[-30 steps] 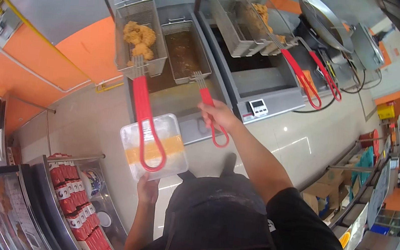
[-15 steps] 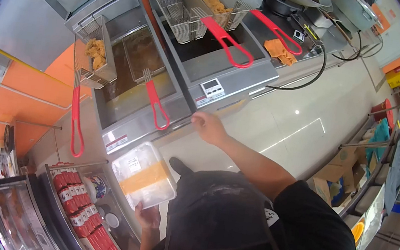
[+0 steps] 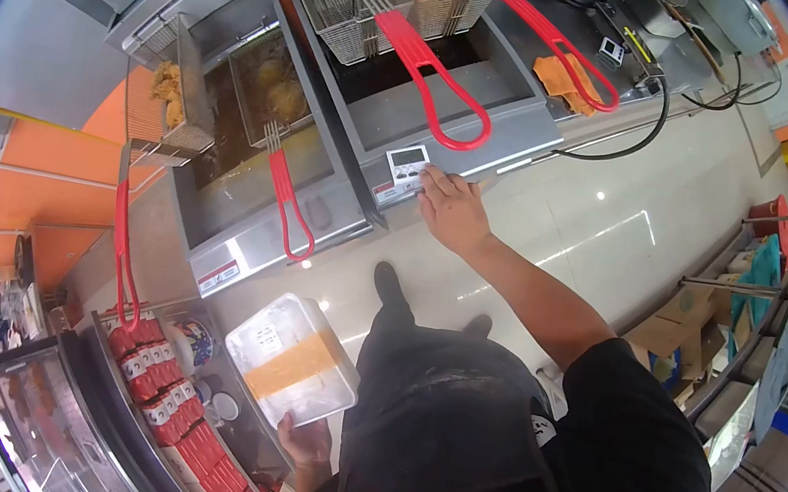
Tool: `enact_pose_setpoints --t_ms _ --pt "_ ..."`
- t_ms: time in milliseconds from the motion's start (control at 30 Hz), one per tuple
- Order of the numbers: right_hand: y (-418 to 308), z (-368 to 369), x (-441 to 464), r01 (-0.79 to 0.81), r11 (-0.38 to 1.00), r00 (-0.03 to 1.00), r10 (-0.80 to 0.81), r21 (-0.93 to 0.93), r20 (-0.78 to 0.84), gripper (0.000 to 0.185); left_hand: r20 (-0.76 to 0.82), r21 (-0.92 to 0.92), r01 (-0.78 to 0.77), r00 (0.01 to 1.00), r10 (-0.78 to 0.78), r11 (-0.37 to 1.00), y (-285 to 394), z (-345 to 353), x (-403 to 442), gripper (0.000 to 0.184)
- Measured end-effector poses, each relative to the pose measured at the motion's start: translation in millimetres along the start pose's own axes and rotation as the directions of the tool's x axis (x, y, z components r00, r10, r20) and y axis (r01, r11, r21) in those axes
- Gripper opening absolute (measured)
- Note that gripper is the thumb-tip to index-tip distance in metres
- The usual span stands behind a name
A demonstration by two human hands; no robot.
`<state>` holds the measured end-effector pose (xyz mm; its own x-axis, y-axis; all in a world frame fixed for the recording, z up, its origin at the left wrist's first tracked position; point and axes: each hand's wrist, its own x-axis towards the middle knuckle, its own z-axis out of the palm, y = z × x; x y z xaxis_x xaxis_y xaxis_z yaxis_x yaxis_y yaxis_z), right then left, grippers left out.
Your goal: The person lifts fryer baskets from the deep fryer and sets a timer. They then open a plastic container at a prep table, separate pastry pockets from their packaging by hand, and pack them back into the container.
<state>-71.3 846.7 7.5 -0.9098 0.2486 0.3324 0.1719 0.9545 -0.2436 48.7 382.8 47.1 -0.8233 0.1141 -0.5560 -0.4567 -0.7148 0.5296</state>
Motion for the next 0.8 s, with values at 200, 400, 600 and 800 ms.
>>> enact_pose_setpoints --t_ms 200,400,600,800 --pt "-3 -7 12 0.012 0.999 0.999 -0.009 -0.048 0.05 0.034 0.0 0.047 0.02 1.0 -0.02 0.999 56 10 59 0.077" --pt "0 -16 12 0.065 0.997 0.998 -0.066 -0.052 -0.016 0.038 0.03 0.087 0.039 0.999 -0.042 0.995 91 15 107 0.074" --pt "-18 -30 16 -0.041 0.999 0.998 0.041 -0.009 0.051 0.044 -0.003 0.037 0.028 1.0 -0.028 0.999 102 17 124 0.068" --pt "-20 -19 17 -0.102 0.992 0.989 0.093 0.069 0.118 0.048 0.003 -0.04 -0.093 0.996 0.093 0.995 87 21 113 0.068"
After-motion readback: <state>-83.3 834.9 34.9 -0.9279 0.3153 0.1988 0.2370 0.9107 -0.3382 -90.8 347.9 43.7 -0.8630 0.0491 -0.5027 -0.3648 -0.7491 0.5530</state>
